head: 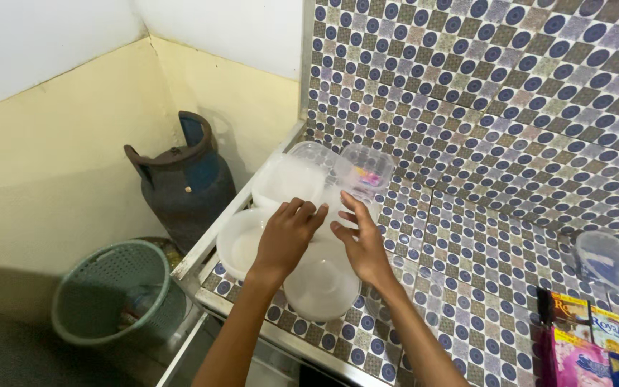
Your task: The person sits at a table with several plastic containers and assorted product sachets. They open small packets by hand and place each packet into a plastic container, working through the packets one at a time and closing container lids as they fill.
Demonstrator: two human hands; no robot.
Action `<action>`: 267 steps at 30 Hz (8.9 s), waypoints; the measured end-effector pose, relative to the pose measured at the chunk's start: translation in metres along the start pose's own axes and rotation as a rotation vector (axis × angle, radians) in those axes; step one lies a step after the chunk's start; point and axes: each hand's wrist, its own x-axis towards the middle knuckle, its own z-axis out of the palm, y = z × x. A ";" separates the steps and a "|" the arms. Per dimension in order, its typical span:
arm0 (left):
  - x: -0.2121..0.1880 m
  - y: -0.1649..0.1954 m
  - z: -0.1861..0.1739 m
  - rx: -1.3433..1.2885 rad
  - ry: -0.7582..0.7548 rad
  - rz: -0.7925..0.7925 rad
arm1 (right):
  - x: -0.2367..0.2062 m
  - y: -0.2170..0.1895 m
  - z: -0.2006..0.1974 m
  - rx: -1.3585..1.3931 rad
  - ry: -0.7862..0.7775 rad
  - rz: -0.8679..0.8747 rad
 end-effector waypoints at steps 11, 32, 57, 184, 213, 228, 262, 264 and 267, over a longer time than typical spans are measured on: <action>0.011 -0.010 0.006 -0.016 0.091 -0.092 | 0.014 0.007 0.025 0.010 -0.101 -0.054; -0.011 0.006 0.040 -0.047 0.003 -0.194 | -0.031 0.043 0.008 -0.772 0.086 -0.072; -0.012 0.113 0.077 -0.291 -0.119 0.019 | -0.101 0.055 -0.045 -0.482 0.139 -0.066; -0.030 0.075 0.034 -0.231 -0.292 -0.455 | -0.014 0.043 -0.007 -0.704 -0.124 -0.212; 0.059 0.172 0.118 -0.500 -0.417 -0.079 | -0.048 0.069 -0.153 -0.983 0.017 0.035; 0.106 0.239 0.142 -0.252 -0.800 0.008 | -0.063 0.051 -0.266 -1.279 0.395 0.237; 0.125 0.270 0.161 -0.365 -0.521 0.332 | -0.085 0.038 -0.289 -1.464 0.519 0.368; 0.125 0.270 0.159 -0.386 -0.497 0.330 | -0.082 0.036 -0.281 -1.438 0.472 0.314; 0.127 0.268 0.158 -0.289 -0.472 0.284 | -0.080 0.034 -0.267 -1.470 0.454 0.166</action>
